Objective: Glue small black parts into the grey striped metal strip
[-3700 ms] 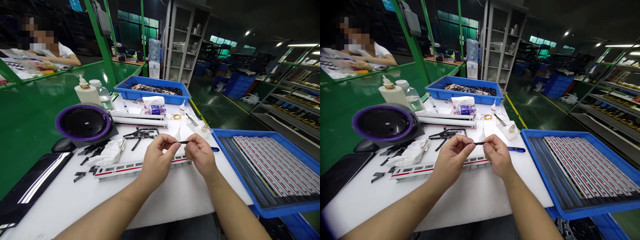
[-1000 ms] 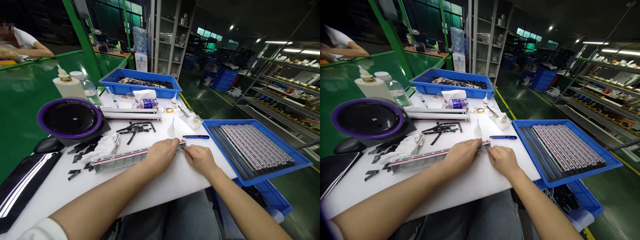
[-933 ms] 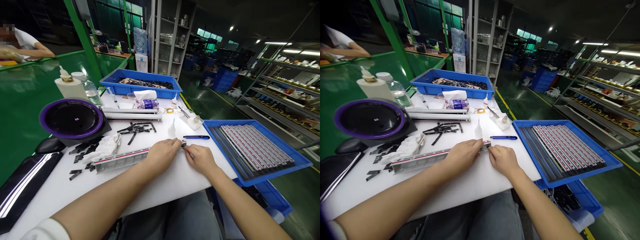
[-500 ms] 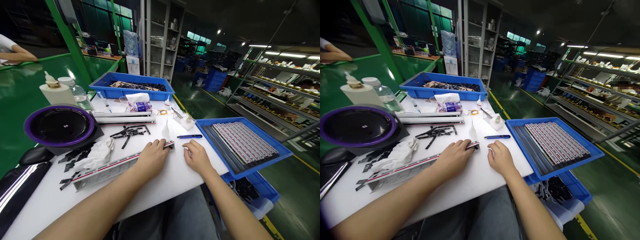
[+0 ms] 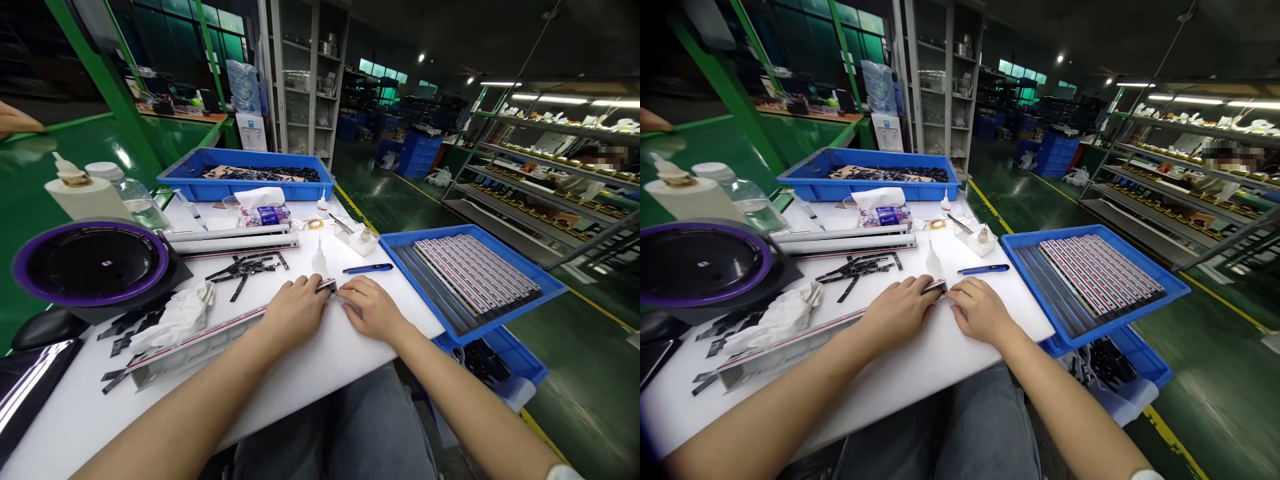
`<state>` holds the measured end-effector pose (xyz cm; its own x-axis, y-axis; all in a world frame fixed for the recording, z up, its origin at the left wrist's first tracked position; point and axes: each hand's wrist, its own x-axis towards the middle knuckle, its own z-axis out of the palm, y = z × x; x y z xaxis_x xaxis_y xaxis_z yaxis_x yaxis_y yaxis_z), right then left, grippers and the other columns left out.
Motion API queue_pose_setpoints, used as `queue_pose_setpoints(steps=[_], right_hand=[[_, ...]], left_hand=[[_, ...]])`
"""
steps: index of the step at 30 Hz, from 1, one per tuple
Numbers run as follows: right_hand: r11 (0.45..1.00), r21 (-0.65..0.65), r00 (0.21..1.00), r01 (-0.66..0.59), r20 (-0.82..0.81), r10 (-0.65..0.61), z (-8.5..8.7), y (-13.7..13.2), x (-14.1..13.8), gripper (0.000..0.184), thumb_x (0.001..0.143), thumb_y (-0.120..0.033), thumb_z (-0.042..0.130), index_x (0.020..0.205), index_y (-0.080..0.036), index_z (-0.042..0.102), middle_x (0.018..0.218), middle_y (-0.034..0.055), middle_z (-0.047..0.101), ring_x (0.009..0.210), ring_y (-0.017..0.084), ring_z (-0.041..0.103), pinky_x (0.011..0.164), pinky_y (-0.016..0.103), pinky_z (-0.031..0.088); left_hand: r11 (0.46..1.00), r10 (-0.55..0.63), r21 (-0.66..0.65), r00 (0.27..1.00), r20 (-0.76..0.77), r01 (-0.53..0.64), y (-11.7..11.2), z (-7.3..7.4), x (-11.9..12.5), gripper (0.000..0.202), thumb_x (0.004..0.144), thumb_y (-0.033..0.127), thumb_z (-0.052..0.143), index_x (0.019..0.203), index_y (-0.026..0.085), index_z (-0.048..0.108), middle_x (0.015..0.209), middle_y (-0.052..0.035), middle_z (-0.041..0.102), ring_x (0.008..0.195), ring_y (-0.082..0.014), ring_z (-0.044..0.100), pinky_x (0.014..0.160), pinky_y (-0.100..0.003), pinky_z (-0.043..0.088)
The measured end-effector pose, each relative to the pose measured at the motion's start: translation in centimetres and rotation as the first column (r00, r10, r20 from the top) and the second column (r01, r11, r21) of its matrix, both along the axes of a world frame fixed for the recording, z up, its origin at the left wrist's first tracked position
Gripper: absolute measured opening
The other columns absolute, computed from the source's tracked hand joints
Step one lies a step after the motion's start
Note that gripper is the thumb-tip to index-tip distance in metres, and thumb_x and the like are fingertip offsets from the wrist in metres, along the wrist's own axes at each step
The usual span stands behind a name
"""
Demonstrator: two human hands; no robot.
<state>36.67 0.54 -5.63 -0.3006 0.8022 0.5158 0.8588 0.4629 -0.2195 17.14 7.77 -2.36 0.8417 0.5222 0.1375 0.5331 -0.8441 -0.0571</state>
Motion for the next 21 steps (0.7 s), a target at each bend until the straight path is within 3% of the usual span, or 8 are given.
queue_pose_setpoints(steps=[8, 14, 21], right_hand=[[0.999, -0.049, 1.0, -0.011, 0.009, 0.011, -0.05, 0.03, 0.07, 0.031, 0.085, -0.013, 0.054, 0.114, -0.018, 0.061, 0.109, 0.008, 0.066, 0.105, 0.023, 0.056, 0.095, 0.042, 0.049], [0.994, -0.105, 0.998, 0.001, 0.055, 0.005, 0.05, 0.16, -0.07, 0.031, 0.083, -0.014, 0.054, 0.114, -0.019, 0.059, 0.113, 0.0093, 0.063, 0.107, 0.024, 0.055, 0.093, 0.044, 0.049], [0.998, -0.052, 0.999, 0.031, 0.042, -0.029, -0.15, 0.04, -0.1, 0.032, 0.085, -0.014, 0.054, 0.116, -0.019, 0.059, 0.111, 0.0098, 0.063, 0.105, 0.024, 0.055, 0.093, 0.044, 0.05]], left_hand=[[0.997, -0.011, -0.074, 1.0, 0.005, 0.012, 0.25, 0.31, -0.24, 0.042, 0.094, 0.021, 0.035, 0.132, 0.025, 0.052, 0.123, -0.0107, 0.057, 0.1, -0.0256, 0.056, 0.08, -0.039, 0.046], [0.998, -0.002, -0.063, 1.0, 0.0, 0.002, 0.39, 0.11, -0.04, 0.035, 0.095, 0.025, 0.037, 0.119, 0.024, 0.062, 0.121, -0.0095, 0.058, 0.098, -0.025, 0.057, 0.079, -0.039, 0.047], [0.999, -0.004, -0.05, 1.0, 0.019, 0.005, 0.15, -0.16, 0.02, 0.038, 0.095, 0.025, 0.037, 0.127, 0.023, 0.056, 0.124, -0.0104, 0.057, 0.1, -0.0258, 0.055, 0.08, -0.04, 0.047]])
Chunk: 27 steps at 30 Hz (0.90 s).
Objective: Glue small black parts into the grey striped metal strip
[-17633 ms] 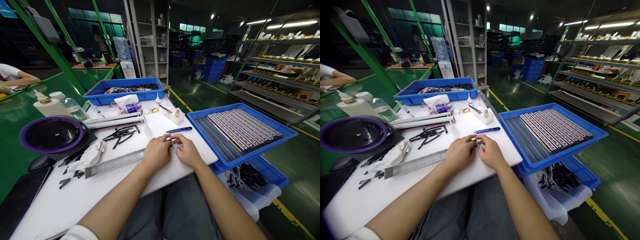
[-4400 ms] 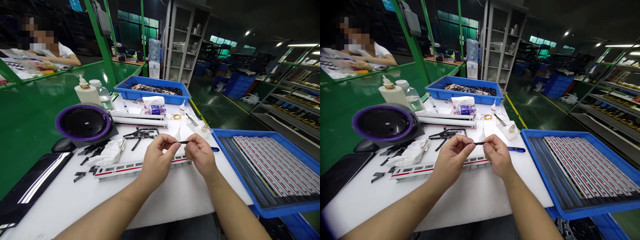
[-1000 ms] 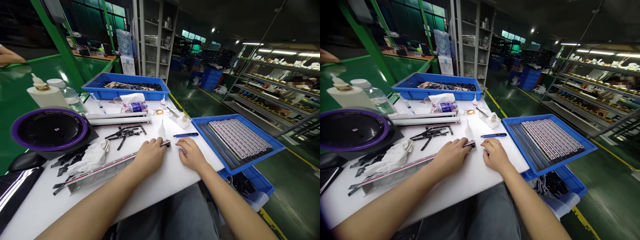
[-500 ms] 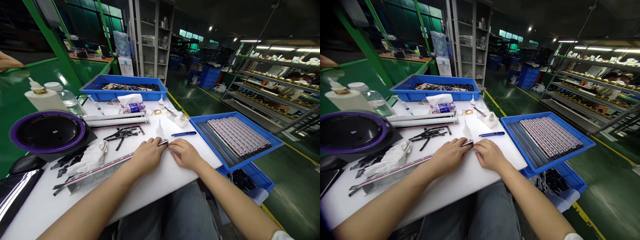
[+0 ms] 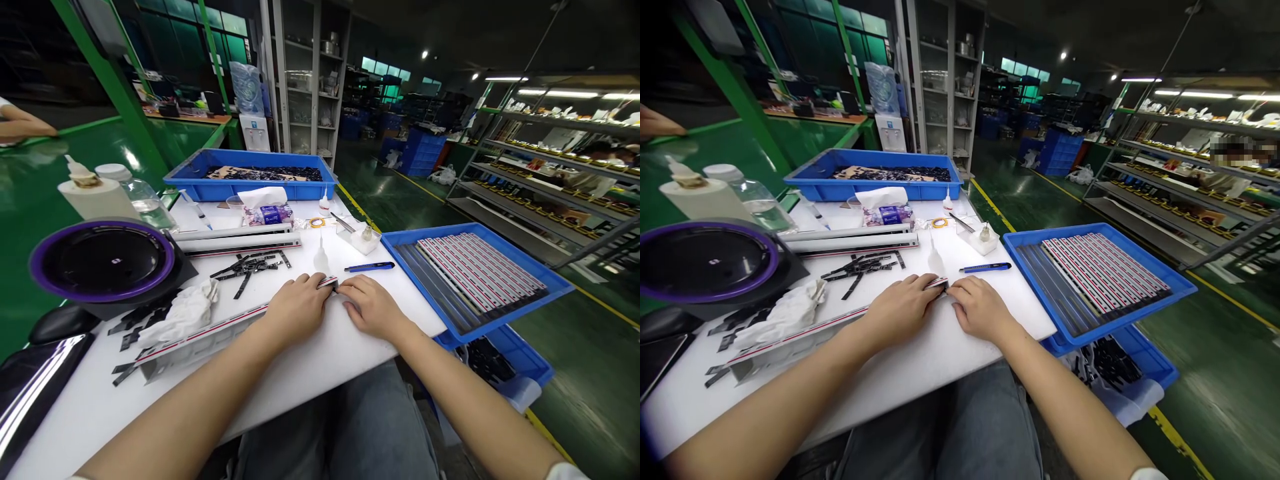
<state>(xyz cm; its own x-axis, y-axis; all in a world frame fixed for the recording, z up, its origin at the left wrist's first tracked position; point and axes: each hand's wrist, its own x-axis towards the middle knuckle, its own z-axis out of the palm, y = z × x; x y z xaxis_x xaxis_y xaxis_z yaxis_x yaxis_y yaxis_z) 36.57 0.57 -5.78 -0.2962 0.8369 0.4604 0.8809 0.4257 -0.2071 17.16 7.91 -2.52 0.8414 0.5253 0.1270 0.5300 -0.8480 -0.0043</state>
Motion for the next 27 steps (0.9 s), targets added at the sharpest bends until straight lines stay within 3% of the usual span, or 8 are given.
queue_pose_setpoints(steps=[6, 10, 16, 22, 25, 27], right_hand=[[0.999, -0.009, 0.999, -0.037, 0.018, 0.037, 0.0, 0.21, 0.03, 0.03, 0.084, -0.013, 0.052, 0.112, -0.02, 0.06, 0.114, 0.0107, 0.06, 0.108, 0.024, 0.054, 0.093, 0.044, 0.05], [1.0, 0.015, 0.997, 0.027, -0.076, -0.026, 0.07, -0.07, 0.0, 0.03, 0.082, -0.012, 0.053, 0.112, -0.018, 0.057, 0.111, 0.0104, 0.062, 0.106, 0.024, 0.055, 0.094, 0.043, 0.049], [1.0, 0.024, 0.998, 0.017, -0.053, -0.016, 0.1, -0.04, 0.05, 0.025, 0.081, -0.013, 0.055, 0.105, -0.019, 0.061, 0.109, 0.0097, 0.063, 0.104, 0.025, 0.055, 0.092, 0.043, 0.05], [0.999, 0.036, 0.998, 0.03, -0.064, -0.028, -0.15, -0.14, -0.02, 0.022, 0.08, -0.014, 0.057, 0.1, -0.019, 0.063, 0.107, 0.0099, 0.064, 0.103, 0.025, 0.056, 0.091, 0.044, 0.051], [0.993, 0.113, 0.986, 0.038, -0.168, -0.019, 0.07, -0.22, 0.3, 0.021, 0.079, -0.012, 0.056, 0.097, -0.019, 0.063, 0.106, 0.0095, 0.065, 0.103, 0.024, 0.057, 0.092, 0.043, 0.05], [0.98, 0.166, 0.94, 0.11, -0.338, -0.049, 0.7, 0.33, 0.77, 0.02, 0.08, -0.012, 0.054, 0.096, -0.019, 0.064, 0.103, 0.0086, 0.066, 0.101, 0.022, 0.059, 0.093, 0.041, 0.05]], left_hand=[[1.0, -0.004, 0.002, 1.0, -0.029, 0.004, -0.03, 0.22, -0.04, 0.038, 0.095, 0.026, 0.036, 0.127, 0.026, 0.057, 0.128, -0.0103, 0.055, 0.1, -0.026, 0.055, 0.078, -0.039, 0.047], [1.0, -0.03, 0.004, 0.998, -0.057, 0.03, -0.07, 0.35, -0.3, 0.043, 0.093, 0.021, 0.036, 0.132, 0.028, 0.054, 0.135, -0.0089, 0.052, 0.104, -0.0257, 0.055, 0.08, -0.038, 0.047], [0.999, -0.025, 0.028, 0.997, -0.078, 0.027, -0.03, 0.27, -0.39, 0.045, 0.091, 0.018, 0.038, 0.133, 0.026, 0.053, 0.145, -0.0097, 0.047, 0.109, -0.0272, 0.056, 0.08, -0.039, 0.048], [0.998, -0.059, 0.029, 0.995, -0.083, 0.062, 0.32, 0.47, -0.35, 0.045, 0.091, 0.017, 0.039, 0.133, 0.026, 0.052, 0.137, -0.0106, 0.052, 0.104, -0.0259, 0.057, 0.078, -0.038, 0.048], [0.998, -0.068, 0.008, 0.996, -0.056, 0.069, 0.56, 0.4, -0.2, 0.039, 0.093, 0.023, 0.04, 0.129, 0.027, 0.055, 0.131, -0.0098, 0.055, 0.104, -0.026, 0.056, 0.082, -0.039, 0.048], [0.998, -0.059, -0.007, 0.998, -0.039, 0.059, 0.72, 0.34, -0.15, 0.037, 0.094, 0.024, 0.04, 0.126, 0.028, 0.058, 0.13, -0.009, 0.055, 0.105, -0.0257, 0.056, 0.083, -0.039, 0.048]])
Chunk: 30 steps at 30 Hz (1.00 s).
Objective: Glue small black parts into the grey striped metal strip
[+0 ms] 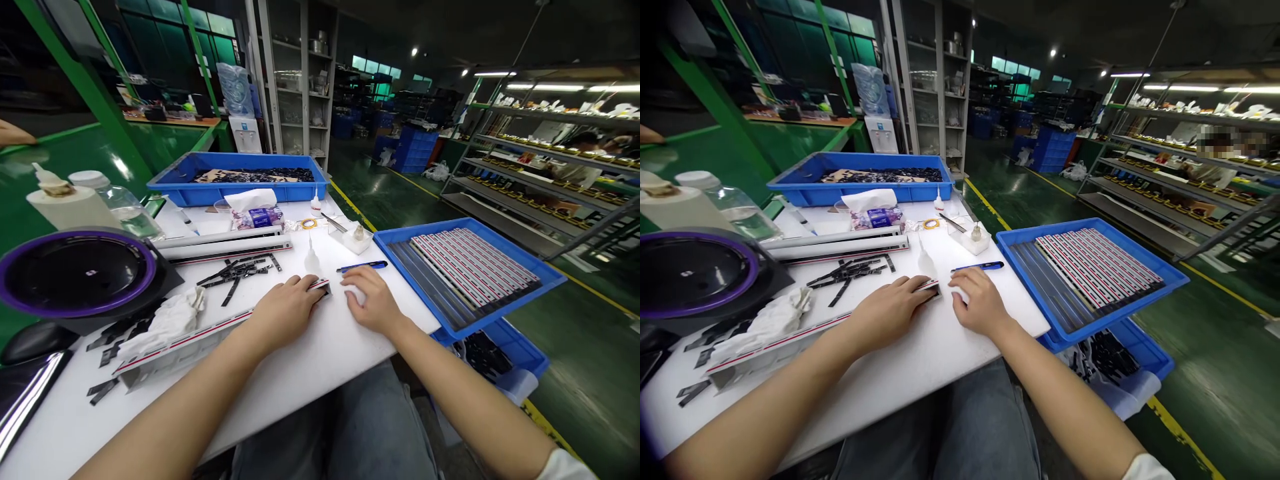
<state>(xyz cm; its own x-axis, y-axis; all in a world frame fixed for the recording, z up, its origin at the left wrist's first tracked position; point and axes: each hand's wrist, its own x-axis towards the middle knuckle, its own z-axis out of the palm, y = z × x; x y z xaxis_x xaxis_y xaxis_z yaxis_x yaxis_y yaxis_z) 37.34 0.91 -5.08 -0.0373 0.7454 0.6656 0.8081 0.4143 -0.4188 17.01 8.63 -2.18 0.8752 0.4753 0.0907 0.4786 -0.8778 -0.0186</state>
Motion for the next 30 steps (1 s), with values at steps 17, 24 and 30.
queue_pose_setpoints(steps=[17, 24, 30], right_hand=[[0.847, -0.503, 0.977, -0.171, -0.197, 0.08, 1.5, 12.1, -1.0, 0.054, 0.073, -0.025, 0.074, 0.122, -0.019, 0.054, 0.119, 0.0087, 0.065, 0.111, 0.023, 0.061, 0.094, 0.038, 0.048], [0.84, -0.444, 0.934, -0.313, -0.304, 0.187, 2.3, 10.9, -1.0, 0.044, 0.086, -0.023, 0.061, 0.129, -0.022, 0.053, 0.107, 0.0037, 0.069, 0.099, 0.018, 0.063, 0.09, 0.032, 0.047], [0.901, -0.03, 0.592, -0.433, -0.763, 0.259, 4.2, 9.2, 0.8, 0.036, 0.089, -0.043, 0.056, 0.122, -0.028, 0.051, 0.08, -0.0023, 0.064, 0.069, 0.012, 0.06, 0.06, 0.022, 0.047]], left_hand=[[0.989, 0.023, -0.142, 0.999, -0.046, -0.03, 1.3, 0.5, -0.8, 0.038, 0.095, 0.025, 0.039, 0.128, 0.031, 0.058, 0.139, -0.0046, 0.051, 0.112, -0.0263, 0.056, 0.091, -0.044, 0.051], [0.972, 0.024, -0.234, 0.999, -0.049, -0.034, 1.5, 1.0, -0.8, 0.039, 0.095, 0.024, 0.038, 0.128, 0.033, 0.056, 0.143, -0.0031, 0.048, 0.117, -0.0267, 0.053, 0.093, -0.046, 0.051], [0.952, 0.032, -0.304, 0.999, -0.028, -0.039, 1.8, 1.3, -0.9, 0.04, 0.093, 0.02, 0.04, 0.127, 0.036, 0.056, 0.146, 0.0004, 0.045, 0.121, -0.0242, 0.052, 0.098, -0.043, 0.049]])
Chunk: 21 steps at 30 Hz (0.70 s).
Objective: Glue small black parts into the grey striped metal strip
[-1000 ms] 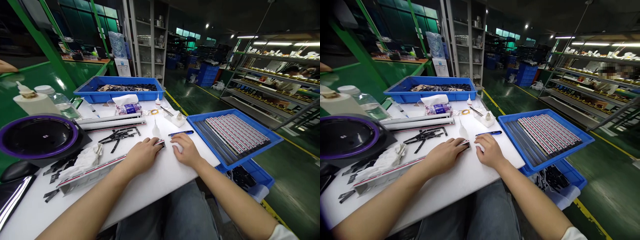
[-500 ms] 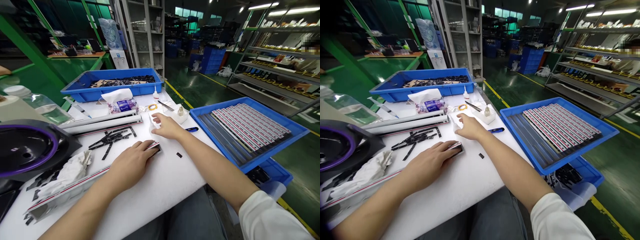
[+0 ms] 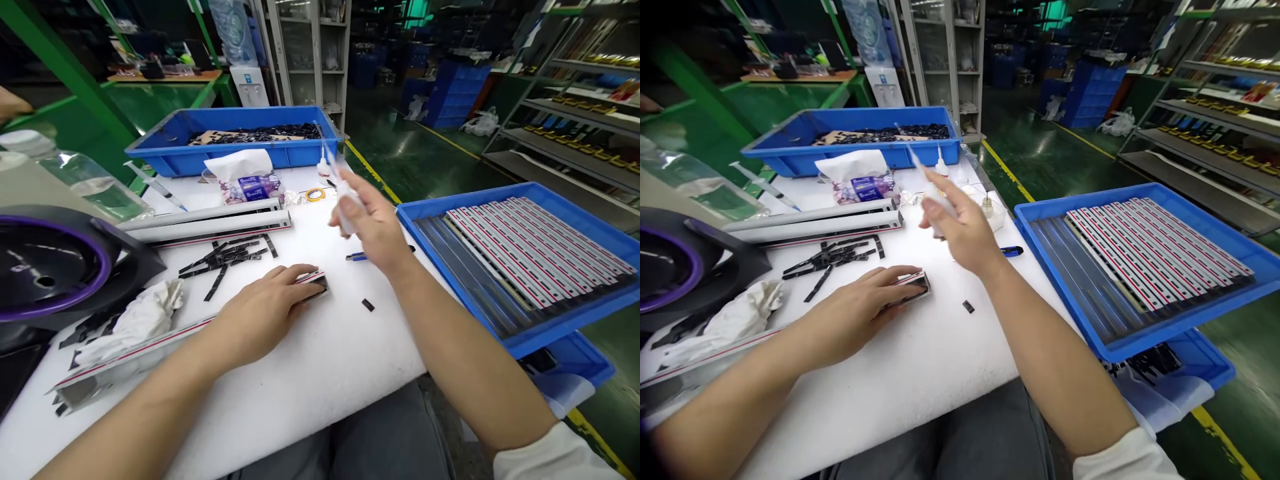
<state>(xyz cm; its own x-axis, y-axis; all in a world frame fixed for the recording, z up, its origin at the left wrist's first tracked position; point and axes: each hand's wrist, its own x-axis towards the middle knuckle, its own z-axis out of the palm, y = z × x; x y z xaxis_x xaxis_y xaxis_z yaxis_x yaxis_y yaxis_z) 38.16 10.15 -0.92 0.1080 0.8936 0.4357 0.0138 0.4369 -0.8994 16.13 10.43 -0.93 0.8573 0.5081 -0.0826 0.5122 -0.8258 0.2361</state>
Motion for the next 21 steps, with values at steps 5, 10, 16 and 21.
queue_pose_setpoints(steps=[5, 10, 16, 21], right_hand=[[0.992, -0.026, 0.928, -0.12, -0.357, 0.103, 1.5, -1.2, 0.3, 0.031, 0.078, -0.043, 0.067, 0.096, -0.026, 0.049, 0.054, -0.0098, 0.044, 0.043, 0.006, 0.036, 0.041, 0.018, 0.027], [0.988, -0.081, 0.872, -0.134, -0.482, 0.079, 2.2, -2.9, 1.0, 0.029, 0.074, -0.044, 0.071, 0.089, -0.024, 0.056, 0.054, -0.0095, 0.028, 0.041, 0.006, 0.026, 0.037, 0.02, 0.023], [0.983, -0.054, 0.949, 0.175, -0.255, -0.184, 0.1, -4.3, 0.2, 0.045, 0.083, -0.063, 0.057, 0.067, -0.021, 0.056, 0.047, -0.0063, 0.032, 0.038, 0.007, 0.029, 0.036, 0.023, 0.024], [0.913, 0.149, 0.911, 0.38, 0.109, -0.397, -1.6, -5.0, -1.3, 0.047, 0.084, -0.06, 0.059, 0.063, -0.019, 0.063, 0.056, 0.0005, 0.056, 0.044, 0.009, 0.045, 0.04, 0.025, 0.033]], left_hand=[[1.0, 0.015, -0.025, 1.0, 0.016, -0.015, -0.1, 0.1, -0.1, 0.039, 0.094, 0.022, 0.042, 0.127, 0.038, 0.056, 0.147, 0.0023, 0.043, 0.123, -0.0233, 0.051, 0.098, -0.041, 0.049], [0.999, 0.026, 0.025, 1.0, -0.008, -0.025, -0.5, 0.1, 0.1, 0.04, 0.094, 0.022, 0.039, 0.125, 0.037, 0.058, 0.146, 0.0024, 0.045, 0.118, -0.0236, 0.054, 0.095, -0.042, 0.051], [0.999, 0.029, 0.024, 0.999, -0.015, -0.029, -0.3, -0.1, 0.2, 0.037, 0.096, 0.026, 0.039, 0.124, 0.037, 0.058, 0.147, 0.0023, 0.044, 0.117, -0.0237, 0.054, 0.091, -0.042, 0.053], [0.999, 0.018, 0.052, 1.0, -0.016, -0.017, -0.2, -0.3, 0.3, 0.036, 0.096, 0.029, 0.039, 0.125, 0.036, 0.058, 0.146, 0.0004, 0.045, 0.119, -0.025, 0.053, 0.094, -0.044, 0.051]])
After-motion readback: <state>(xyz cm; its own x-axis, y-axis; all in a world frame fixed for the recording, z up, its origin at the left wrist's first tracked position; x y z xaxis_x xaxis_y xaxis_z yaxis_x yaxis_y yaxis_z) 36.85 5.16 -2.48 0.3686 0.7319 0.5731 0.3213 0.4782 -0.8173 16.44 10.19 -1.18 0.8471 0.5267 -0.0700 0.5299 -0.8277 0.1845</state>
